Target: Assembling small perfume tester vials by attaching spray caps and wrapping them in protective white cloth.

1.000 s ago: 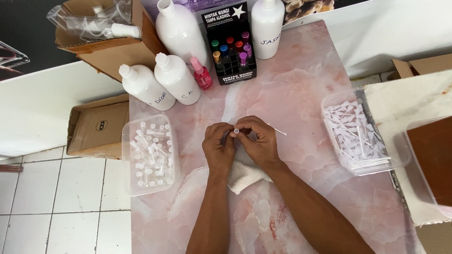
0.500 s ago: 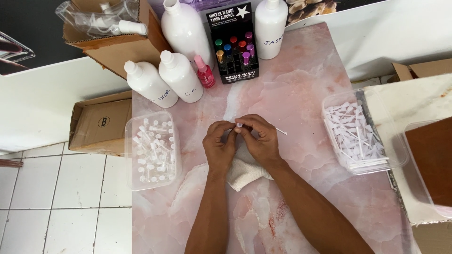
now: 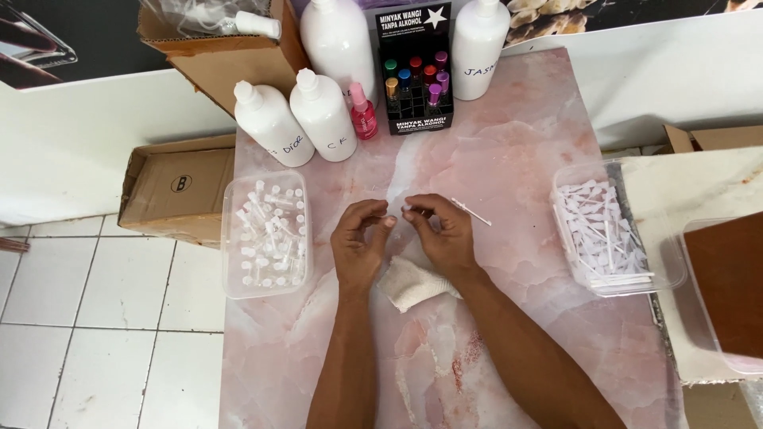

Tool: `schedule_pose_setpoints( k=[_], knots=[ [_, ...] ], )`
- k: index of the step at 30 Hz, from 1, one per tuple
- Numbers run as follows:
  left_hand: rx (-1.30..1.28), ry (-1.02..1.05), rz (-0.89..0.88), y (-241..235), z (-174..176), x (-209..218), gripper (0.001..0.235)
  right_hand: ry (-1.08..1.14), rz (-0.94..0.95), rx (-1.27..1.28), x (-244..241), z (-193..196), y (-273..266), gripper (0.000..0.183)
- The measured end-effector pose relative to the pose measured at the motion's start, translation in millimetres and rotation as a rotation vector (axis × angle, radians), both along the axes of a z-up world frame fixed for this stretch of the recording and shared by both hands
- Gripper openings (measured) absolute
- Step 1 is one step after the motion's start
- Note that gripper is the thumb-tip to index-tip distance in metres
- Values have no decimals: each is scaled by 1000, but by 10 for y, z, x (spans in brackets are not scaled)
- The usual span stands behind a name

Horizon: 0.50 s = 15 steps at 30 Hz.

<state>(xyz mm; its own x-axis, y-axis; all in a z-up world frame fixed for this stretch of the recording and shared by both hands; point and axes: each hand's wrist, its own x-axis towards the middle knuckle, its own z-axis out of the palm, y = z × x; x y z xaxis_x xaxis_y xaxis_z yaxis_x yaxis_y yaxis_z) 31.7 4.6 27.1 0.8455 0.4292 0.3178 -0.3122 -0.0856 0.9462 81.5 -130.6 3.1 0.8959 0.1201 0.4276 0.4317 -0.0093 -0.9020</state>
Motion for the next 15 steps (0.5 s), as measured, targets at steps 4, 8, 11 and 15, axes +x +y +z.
schedule_pose_setpoints(
  k=[4,8,11,15],
  knots=[
    [48,-14,-23,-43,-114,25,35,-120,17,-28,-78,51,49,20],
    [12,-21,-10,-88,-115,43,21,-121,29,-67,-84,39,36,21],
    [-18,-19,16,-73,-97,63,13,-117,58,-74,-74,68,30,23],
    [-181,-52,120,12,-156,93,13,-92,188,-146,-80,91,-80,41]
  ],
)
